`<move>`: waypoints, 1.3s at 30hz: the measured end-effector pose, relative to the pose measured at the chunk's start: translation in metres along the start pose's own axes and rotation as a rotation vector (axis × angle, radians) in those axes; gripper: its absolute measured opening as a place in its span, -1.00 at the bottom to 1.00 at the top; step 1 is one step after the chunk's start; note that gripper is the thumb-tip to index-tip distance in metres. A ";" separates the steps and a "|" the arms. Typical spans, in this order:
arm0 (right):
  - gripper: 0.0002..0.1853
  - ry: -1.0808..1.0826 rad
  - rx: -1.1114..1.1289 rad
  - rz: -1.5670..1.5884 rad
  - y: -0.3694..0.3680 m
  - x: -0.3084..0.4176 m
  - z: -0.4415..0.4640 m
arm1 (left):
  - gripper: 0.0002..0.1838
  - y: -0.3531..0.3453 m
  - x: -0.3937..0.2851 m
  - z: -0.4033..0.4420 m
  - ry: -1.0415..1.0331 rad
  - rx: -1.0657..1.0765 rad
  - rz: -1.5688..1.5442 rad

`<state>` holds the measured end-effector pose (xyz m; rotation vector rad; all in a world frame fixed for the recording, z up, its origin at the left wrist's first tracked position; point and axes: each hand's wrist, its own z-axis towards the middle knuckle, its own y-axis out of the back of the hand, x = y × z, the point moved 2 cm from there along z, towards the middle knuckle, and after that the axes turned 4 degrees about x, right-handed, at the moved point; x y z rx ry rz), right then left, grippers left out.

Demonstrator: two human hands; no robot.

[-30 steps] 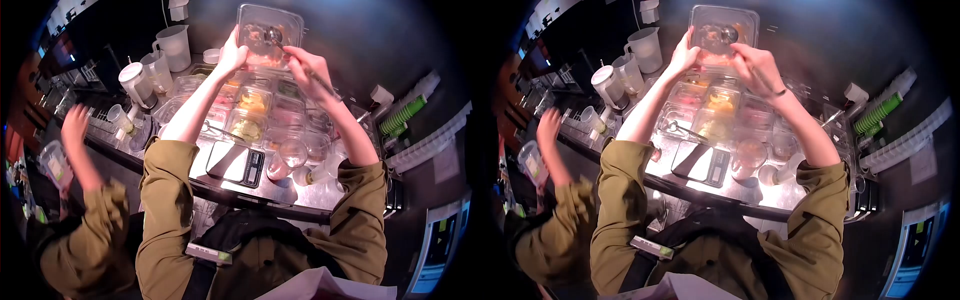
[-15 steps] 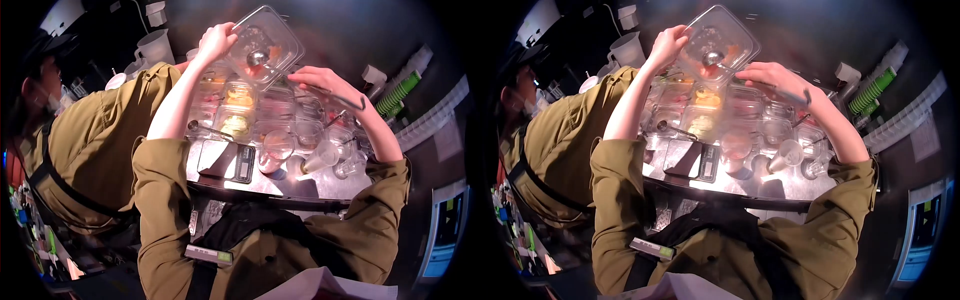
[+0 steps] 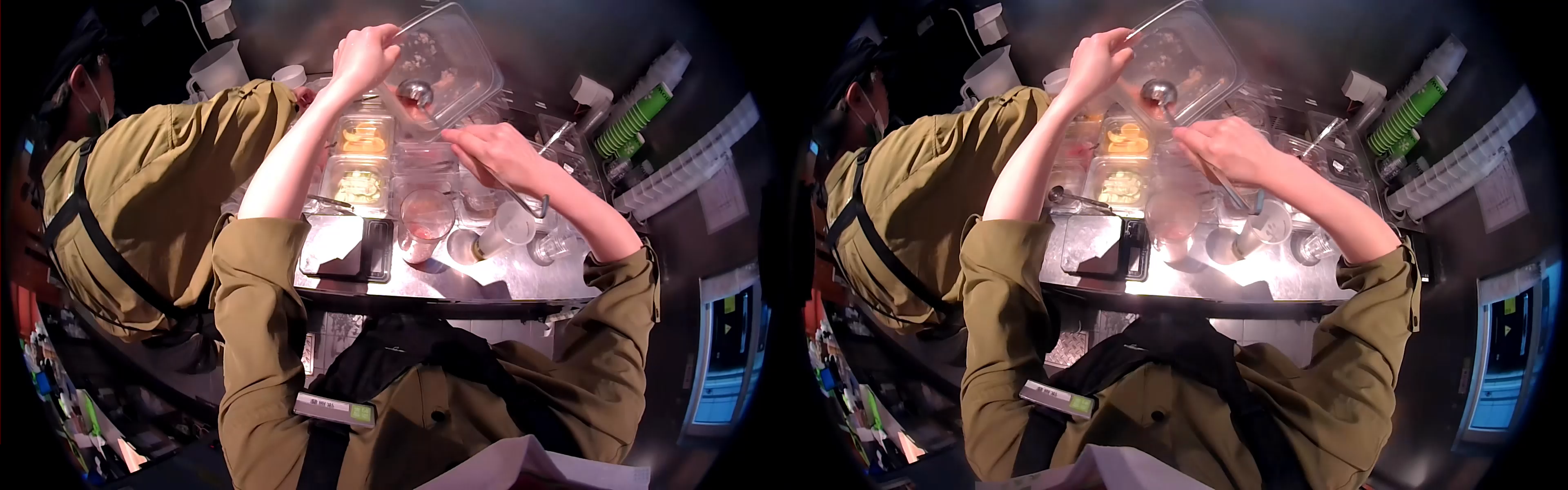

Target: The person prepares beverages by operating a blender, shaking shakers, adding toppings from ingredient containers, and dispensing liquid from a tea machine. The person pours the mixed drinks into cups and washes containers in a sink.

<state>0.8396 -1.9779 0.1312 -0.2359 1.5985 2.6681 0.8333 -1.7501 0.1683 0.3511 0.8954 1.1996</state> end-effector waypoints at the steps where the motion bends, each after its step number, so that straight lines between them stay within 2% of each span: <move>1: -0.78 -0.032 -0.034 0.077 0.007 0.002 -0.002 | -0.69 -0.002 0.000 -0.001 0.008 -0.012 -0.020; 5: -0.76 -0.144 -0.185 0.284 0.042 0.000 -0.016 | -0.68 0.006 -0.007 -0.007 -0.007 0.021 -0.114; 8: -0.78 -0.086 -0.091 0.251 0.045 0.011 -0.017 | -0.68 0.015 -0.023 -0.019 -0.025 0.056 -0.221; 10: -0.78 -0.032 -0.065 0.304 0.045 0.011 -0.023 | -0.68 0.018 -0.022 -0.027 -0.005 0.041 -0.166; 13: -0.76 -0.122 0.139 0.369 0.053 0.004 -0.038 | -0.67 0.017 -0.012 -0.033 0.000 0.039 -0.101; 14: -0.75 -0.004 0.011 0.330 0.053 0.002 -0.038 | -0.66 0.017 -0.012 -0.033 -0.004 0.043 -0.083; 17: -0.73 -0.142 0.075 0.298 0.048 0.007 -0.033 | -0.65 0.014 -0.017 -0.037 -0.030 0.028 -0.086; 21: -0.71 -0.086 0.210 0.290 0.029 0.016 -0.041 | -0.64 0.010 -0.015 -0.047 -0.016 -0.022 -0.081; 24: -0.72 -0.104 -0.060 0.228 0.042 0.018 -0.056 | -0.62 0.007 -0.010 -0.054 -0.018 -0.091 -0.115; 25: -0.70 -0.242 -0.165 0.373 0.053 0.019 -0.060 | -0.61 0.008 -0.010 -0.057 -0.005 -0.115 -0.131; 27: -0.73 -0.570 -0.521 0.866 0.060 0.027 -0.066 | -0.60 0.010 -0.008 -0.062 0.028 -0.157 -0.165; 29: -0.62 -0.730 -0.631 1.119 0.065 0.023 -0.094 | -0.59 0.016 -0.010 -0.066 0.062 -0.198 -0.201; 30: -0.62 -0.780 -0.693 1.206 0.065 0.029 -0.110 | -0.57 0.019 -0.013 -0.068 0.088 -0.135 -0.235; 31: -0.61 -0.825 -0.717 1.242 0.067 0.044 -0.117 | -0.57 0.022 -0.012 -0.073 0.065 -0.161 -0.284; 33: -0.61 -0.923 -0.585 1.290 0.054 0.055 -0.137 | -0.57 0.032 -0.018 -0.079 0.009 -0.215 -0.378; 34: -0.61 -1.016 -0.613 1.312 0.042 0.062 -0.139 | -0.57 0.038 -0.032 -0.089 0.047 -0.198 -0.406; 35: -0.61 -1.107 -0.642 1.331 0.030 0.067 -0.136 | -0.57 0.037 -0.034 -0.095 -0.012 -0.248 -0.397; 37: -0.63 -1.139 -0.748 1.448 0.017 0.069 -0.128 | -0.58 0.031 -0.033 -0.105 -0.127 -0.349 -0.387; 38: -0.64 -1.150 -0.795 1.485 0.012 0.068 -0.127 | -0.55 0.033 -0.044 -0.115 -0.079 -0.308 -0.415; 39: -0.65 -1.161 -0.842 1.522 0.007 0.066 -0.127 | -0.51 0.025 -0.040 -0.121 -0.115 -0.319 -0.403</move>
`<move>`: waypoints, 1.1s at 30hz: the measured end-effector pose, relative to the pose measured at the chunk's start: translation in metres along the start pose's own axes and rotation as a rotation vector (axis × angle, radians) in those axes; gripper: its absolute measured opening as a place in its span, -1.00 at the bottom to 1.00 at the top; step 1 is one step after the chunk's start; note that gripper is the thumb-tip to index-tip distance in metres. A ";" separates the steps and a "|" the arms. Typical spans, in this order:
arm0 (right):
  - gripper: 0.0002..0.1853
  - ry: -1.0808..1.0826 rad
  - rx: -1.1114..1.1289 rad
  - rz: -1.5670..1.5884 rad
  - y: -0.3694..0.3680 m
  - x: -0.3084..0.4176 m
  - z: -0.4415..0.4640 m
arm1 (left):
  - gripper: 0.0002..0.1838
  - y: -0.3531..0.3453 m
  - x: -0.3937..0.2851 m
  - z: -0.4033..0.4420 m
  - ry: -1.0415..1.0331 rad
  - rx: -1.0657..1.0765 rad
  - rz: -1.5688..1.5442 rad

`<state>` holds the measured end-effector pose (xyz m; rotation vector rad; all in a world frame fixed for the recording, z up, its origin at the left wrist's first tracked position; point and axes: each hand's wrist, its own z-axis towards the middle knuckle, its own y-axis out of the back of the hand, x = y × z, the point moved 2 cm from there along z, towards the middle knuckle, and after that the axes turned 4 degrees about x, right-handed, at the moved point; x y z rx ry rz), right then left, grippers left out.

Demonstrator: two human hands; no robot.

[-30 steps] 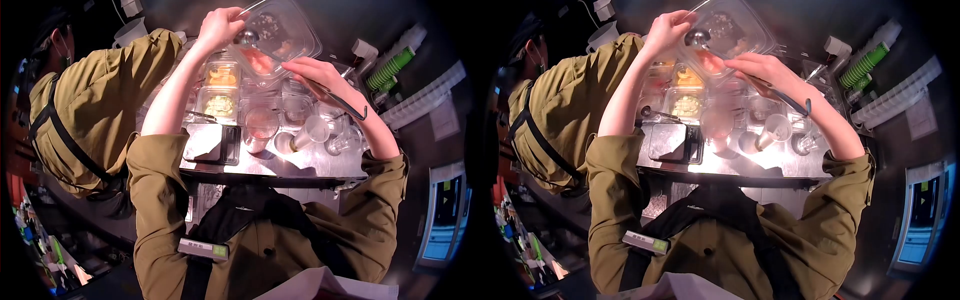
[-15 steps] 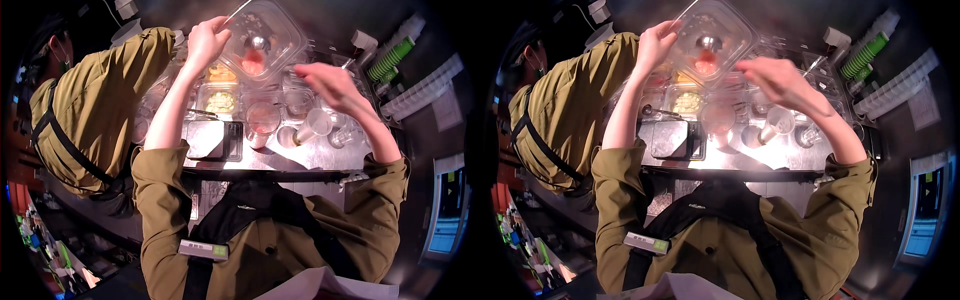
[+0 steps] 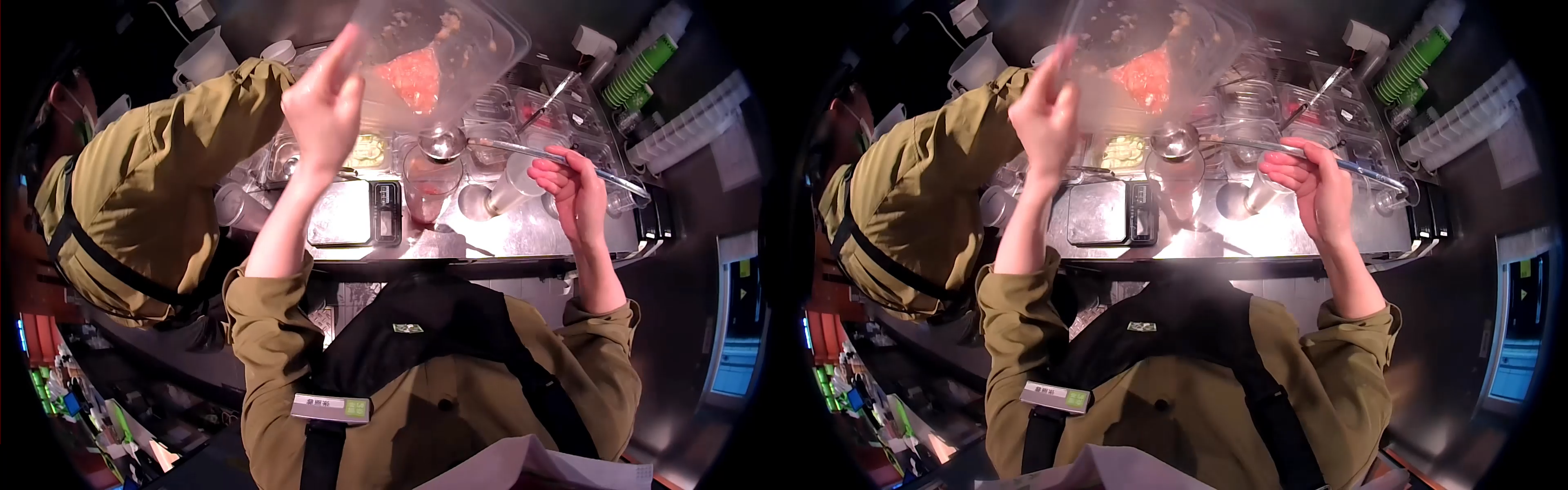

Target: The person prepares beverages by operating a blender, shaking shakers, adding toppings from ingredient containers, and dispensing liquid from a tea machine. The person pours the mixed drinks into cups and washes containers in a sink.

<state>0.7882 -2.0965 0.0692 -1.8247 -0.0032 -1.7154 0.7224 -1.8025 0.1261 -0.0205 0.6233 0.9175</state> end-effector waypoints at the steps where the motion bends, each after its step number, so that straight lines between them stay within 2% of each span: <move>1: -0.64 0.004 0.010 -0.009 0.004 -0.005 0.003 | -0.50 -0.002 -0.001 -0.007 -0.066 0.009 0.054; 3: -0.64 -0.004 0.008 -0.003 0.001 -0.010 0.005 | -0.46 -0.006 0.004 -0.021 -0.200 0.015 0.123; 6: -0.63 -0.017 0.006 0.009 -0.004 -0.017 0.014 | -0.52 -0.013 0.015 -0.030 -0.488 0.015 0.223; 7: -0.63 -0.015 -0.004 0.013 -0.004 -0.020 0.018 | -0.57 -0.015 0.017 -0.030 -0.513 0.017 0.226; 10: -0.62 -0.011 -0.013 0.006 0.000 -0.024 0.027 | -0.59 -0.030 0.030 -0.031 -0.628 -0.165 0.166; 17: -0.61 -0.037 -0.036 -0.023 0.000 -0.030 0.031 | -0.61 -0.029 0.044 -0.040 -0.592 -0.086 0.197; 20: -0.62 -0.048 -0.035 -0.021 0.003 -0.032 0.034 | -0.58 -0.036 0.052 -0.042 -0.568 -0.192 0.087; 26: -0.62 -0.092 -0.047 0.011 0.006 -0.040 0.042 | -0.56 -0.042 0.056 -0.038 -0.614 -0.119 0.176; 27: -0.62 -0.097 -0.045 0.003 0.007 -0.041 0.044 | -0.56 -0.048 0.060 -0.038 -0.614 -0.188 0.115; 30: -0.62 -0.097 -0.044 -0.002 0.010 -0.041 0.048 | -0.56 -0.050 0.059 -0.038 -0.624 -0.074 0.128; 33: -0.62 -0.104 -0.057 0.012 0.011 -0.041 0.045 | -0.59 -0.047 0.061 -0.038 -0.561 -0.092 0.129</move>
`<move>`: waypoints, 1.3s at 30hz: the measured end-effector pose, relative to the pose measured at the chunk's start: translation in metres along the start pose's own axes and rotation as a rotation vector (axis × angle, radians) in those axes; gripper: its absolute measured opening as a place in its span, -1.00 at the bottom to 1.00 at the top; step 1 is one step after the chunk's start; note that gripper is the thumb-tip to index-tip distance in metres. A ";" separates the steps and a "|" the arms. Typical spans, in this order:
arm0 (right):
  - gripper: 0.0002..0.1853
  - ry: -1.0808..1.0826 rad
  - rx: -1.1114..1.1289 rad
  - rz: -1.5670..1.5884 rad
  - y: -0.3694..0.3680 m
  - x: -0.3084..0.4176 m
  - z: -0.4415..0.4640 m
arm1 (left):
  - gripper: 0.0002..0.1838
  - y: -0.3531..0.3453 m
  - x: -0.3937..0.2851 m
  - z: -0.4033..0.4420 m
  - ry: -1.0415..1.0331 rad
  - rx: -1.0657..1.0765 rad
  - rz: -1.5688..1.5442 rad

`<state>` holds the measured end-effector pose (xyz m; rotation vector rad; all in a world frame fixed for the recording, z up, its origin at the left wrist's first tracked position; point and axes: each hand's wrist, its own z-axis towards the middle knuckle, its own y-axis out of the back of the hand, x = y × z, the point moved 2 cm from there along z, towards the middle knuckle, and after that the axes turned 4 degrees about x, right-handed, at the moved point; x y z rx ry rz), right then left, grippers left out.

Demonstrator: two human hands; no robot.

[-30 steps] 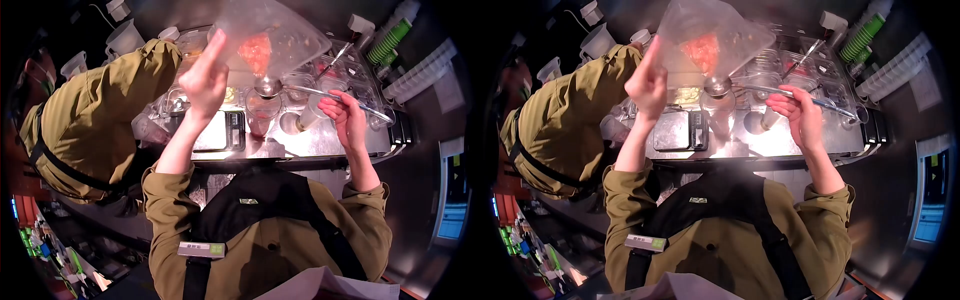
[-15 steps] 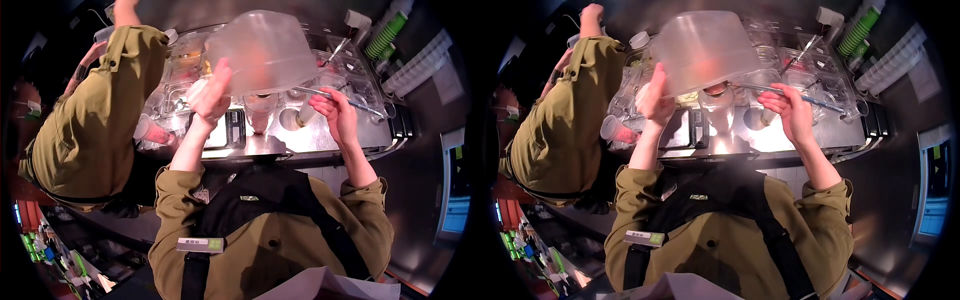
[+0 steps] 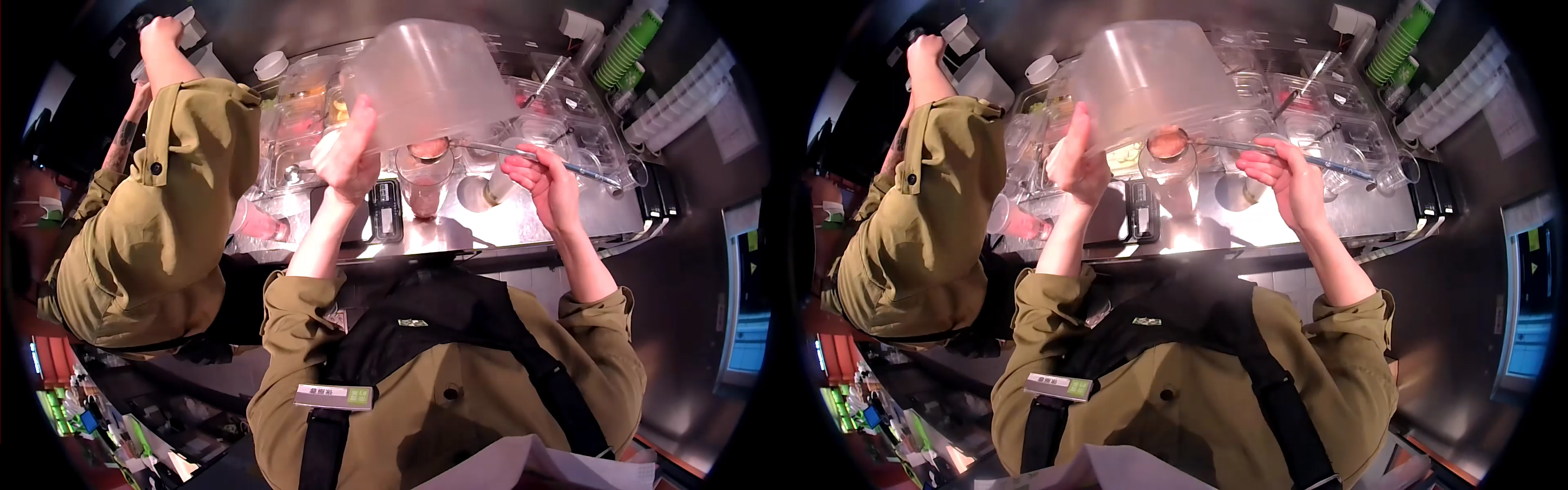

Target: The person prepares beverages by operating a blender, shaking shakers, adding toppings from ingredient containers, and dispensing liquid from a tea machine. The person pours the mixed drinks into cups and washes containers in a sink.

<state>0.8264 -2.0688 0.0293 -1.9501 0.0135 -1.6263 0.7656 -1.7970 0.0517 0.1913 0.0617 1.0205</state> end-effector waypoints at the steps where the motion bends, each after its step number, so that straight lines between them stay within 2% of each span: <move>1: -0.62 0.004 0.002 0.000 0.000 0.002 -0.001 | -0.58 0.000 0.000 0.002 0.001 0.011 -0.002; 2: -0.62 0.010 0.008 0.001 -0.001 0.004 -0.001 | -0.56 -0.001 -0.001 0.002 -0.069 -0.028 0.009; 5: -0.62 0.017 0.014 -0.001 0.000 0.005 -0.005 | -0.52 0.000 -0.003 -0.005 0.059 -0.036 -0.015; 8: -0.62 0.030 0.035 -0.031 0.000 0.006 -0.010 | -0.51 -0.002 -0.006 -0.006 0.422 -0.046 -0.073; 9: -0.62 0.032 0.054 -0.047 0.001 0.005 -0.011 | -0.49 -0.006 0.001 -0.011 0.617 -0.018 -0.144; 12: -0.63 0.041 0.128 -0.122 0.001 0.005 -0.012 | -0.52 -0.012 0.014 0.001 0.744 -0.045 -0.199; 14: -0.63 0.042 0.189 -0.184 -0.004 0.003 -0.016 | -0.53 -0.013 0.036 0.001 0.747 0.039 -0.151; 15: -0.64 0.059 0.235 -0.255 -0.008 0.003 -0.019 | -0.53 -0.013 0.044 0.003 0.714 0.064 -0.116; 18: -0.68 0.172 0.415 -0.458 -0.013 0.001 -0.027 | -0.58 -0.005 0.046 0.010 1.321 0.125 -0.519; 21: -0.72 0.677 0.793 -1.239 -0.031 0.018 -0.037 | -0.58 -0.001 0.054 0.009 1.554 0.120 -0.601; 22: -0.66 0.607 0.896 -1.305 -0.038 0.022 -0.043 | -0.59 -0.001 0.062 0.006 1.600 0.144 -0.617; 26: -0.57 0.832 0.982 -1.611 -0.034 0.024 -0.049 | -0.78 -0.005 0.087 -0.012 1.719 0.132 -0.840; 29: -0.59 0.643 0.984 -1.516 -0.021 0.023 -0.036 | -0.79 -0.016 0.098 -0.025 1.921 0.032 -0.844; 30: -0.63 0.679 0.936 -1.387 -0.018 0.025 -0.029 | -0.78 -0.021 0.101 -0.027 1.940 -0.011 -0.836; 33: -0.79 0.653 0.719 -1.054 -0.003 0.044 -0.010 | -0.77 -0.035 0.123 -0.037 1.735 0.154 -0.816; 34: -0.75 0.564 0.639 -0.898 0.004 0.056 -0.003 | -0.66 -0.041 0.122 -0.034 1.726 0.145 -0.695; 35: -0.63 0.445 0.548 -0.800 0.010 0.069 0.005 | -0.61 -0.047 0.125 -0.030 1.678 0.208 -0.657; 36: -0.60 0.409 0.479 -0.629 0.008 0.081 0.018 | -0.55 -0.052 0.128 -0.026 1.627 0.274 -0.616; 38: -0.63 0.340 0.341 -0.465 -0.008 0.104 0.059 | -0.43 -0.065 0.130 -0.018 1.595 0.351 -0.555; 39: -0.64 0.285 0.275 -0.457 -0.019 0.111 0.083 | -0.45 -0.070 0.131 -0.014 1.596 0.401 -0.590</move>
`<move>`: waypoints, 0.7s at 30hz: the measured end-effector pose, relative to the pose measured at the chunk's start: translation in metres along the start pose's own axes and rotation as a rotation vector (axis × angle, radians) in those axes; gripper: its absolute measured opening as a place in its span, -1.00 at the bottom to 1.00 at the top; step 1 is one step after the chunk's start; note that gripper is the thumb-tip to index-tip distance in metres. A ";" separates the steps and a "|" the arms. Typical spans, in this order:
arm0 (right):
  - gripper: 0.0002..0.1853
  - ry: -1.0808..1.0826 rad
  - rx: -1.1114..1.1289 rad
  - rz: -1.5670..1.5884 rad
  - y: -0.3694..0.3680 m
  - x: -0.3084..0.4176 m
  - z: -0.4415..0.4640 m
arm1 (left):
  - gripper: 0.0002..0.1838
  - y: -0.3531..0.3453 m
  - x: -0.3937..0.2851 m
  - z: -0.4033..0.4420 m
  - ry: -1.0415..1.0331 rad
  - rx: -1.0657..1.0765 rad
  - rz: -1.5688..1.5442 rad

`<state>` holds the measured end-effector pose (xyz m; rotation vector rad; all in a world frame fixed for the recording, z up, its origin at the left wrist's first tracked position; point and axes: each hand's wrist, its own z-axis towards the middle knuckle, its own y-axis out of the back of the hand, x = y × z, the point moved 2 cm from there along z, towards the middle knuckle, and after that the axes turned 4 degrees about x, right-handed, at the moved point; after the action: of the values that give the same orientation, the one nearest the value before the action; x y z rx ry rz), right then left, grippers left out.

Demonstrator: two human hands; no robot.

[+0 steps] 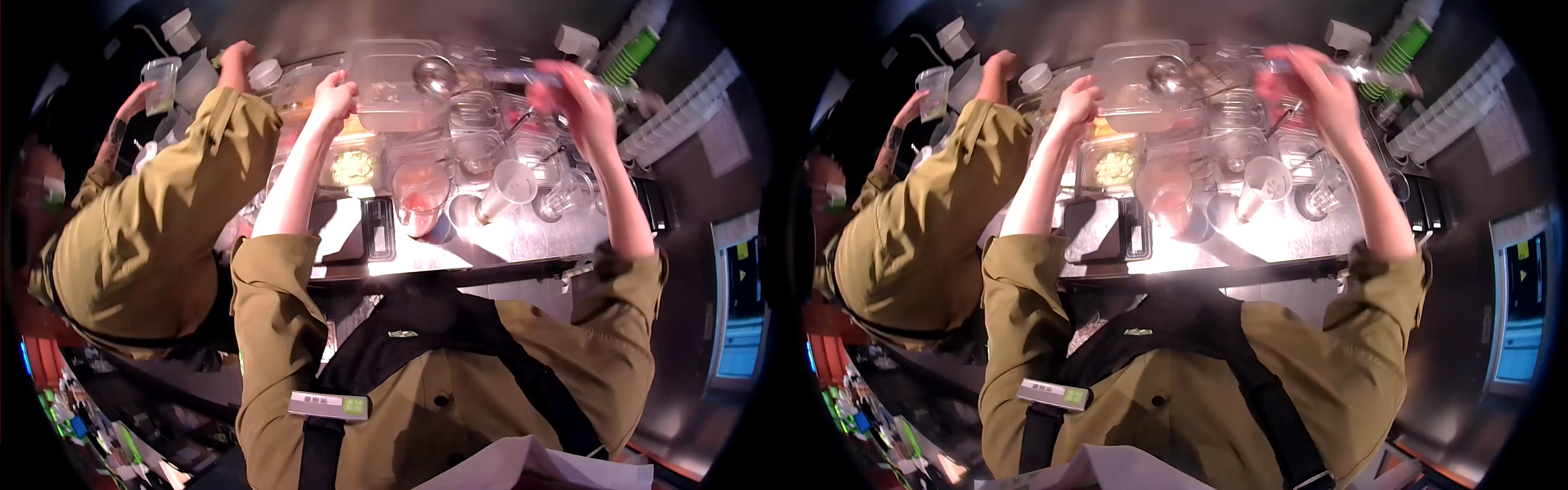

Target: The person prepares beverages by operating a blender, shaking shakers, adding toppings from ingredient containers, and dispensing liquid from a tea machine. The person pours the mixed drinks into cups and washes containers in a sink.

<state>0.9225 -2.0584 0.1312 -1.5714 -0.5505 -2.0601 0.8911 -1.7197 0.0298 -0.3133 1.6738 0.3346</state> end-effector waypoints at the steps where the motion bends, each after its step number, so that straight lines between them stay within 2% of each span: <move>1: -0.63 -0.030 -0.048 -0.039 -0.004 0.000 0.031 | -0.47 -0.005 -0.004 0.004 0.015 0.055 0.006; 4: -0.65 -0.149 -0.036 -0.071 0.000 -0.039 0.111 | -0.49 -0.018 -0.017 0.016 0.034 0.216 -0.011; 6: -0.65 -0.097 -0.095 -0.276 0.016 -0.060 0.141 | -0.46 -0.026 -0.023 0.033 0.004 0.292 -0.037; 7: -0.62 -0.066 -0.052 -0.466 0.029 -0.062 0.152 | -0.44 -0.033 -0.029 0.035 0.020 0.295 0.002; 9: -0.60 -0.273 0.047 -0.507 0.039 -0.057 0.149 | -0.40 -0.044 -0.040 0.040 0.045 0.285 0.015; 10: -0.59 -0.371 0.103 -0.521 0.044 -0.054 0.151 | -0.40 -0.039 -0.033 0.067 0.022 0.360 0.014; 11: -0.60 -0.472 0.242 -0.307 0.050 -0.053 0.153 | -0.39 -0.050 -0.045 0.071 0.015 0.373 0.023; 14: -0.66 -0.521 0.101 -0.025 0.094 -0.073 0.182 | -0.39 -0.079 -0.059 0.096 0.010 0.341 -0.025; 15: -0.74 -0.449 0.129 0.092 0.115 -0.083 0.191 | -0.38 -0.097 -0.075 0.090 0.029 0.307 -0.085; 16: -0.77 -0.448 0.051 0.067 0.139 -0.091 0.203 | -0.36 -0.108 -0.090 0.088 0.041 0.270 -0.142; 17: -0.79 -0.458 -0.026 0.044 0.163 -0.104 0.212 | -0.34 -0.111 -0.092 0.091 -0.021 0.119 -0.057; 19: -0.83 -0.492 -0.187 0.040 0.220 -0.154 0.233 | -0.43 -0.105 -0.103 0.053 -0.195 0.102 0.097; 21: -0.86 -0.503 -0.376 0.026 0.271 -0.208 0.251 | -0.62 -0.079 -0.100 -0.001 -0.261 -0.045 0.079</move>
<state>1.3235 -2.1003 0.0014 -2.3293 -0.3134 -1.8166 0.9336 -1.7919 0.1258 -0.2261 1.4256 0.4534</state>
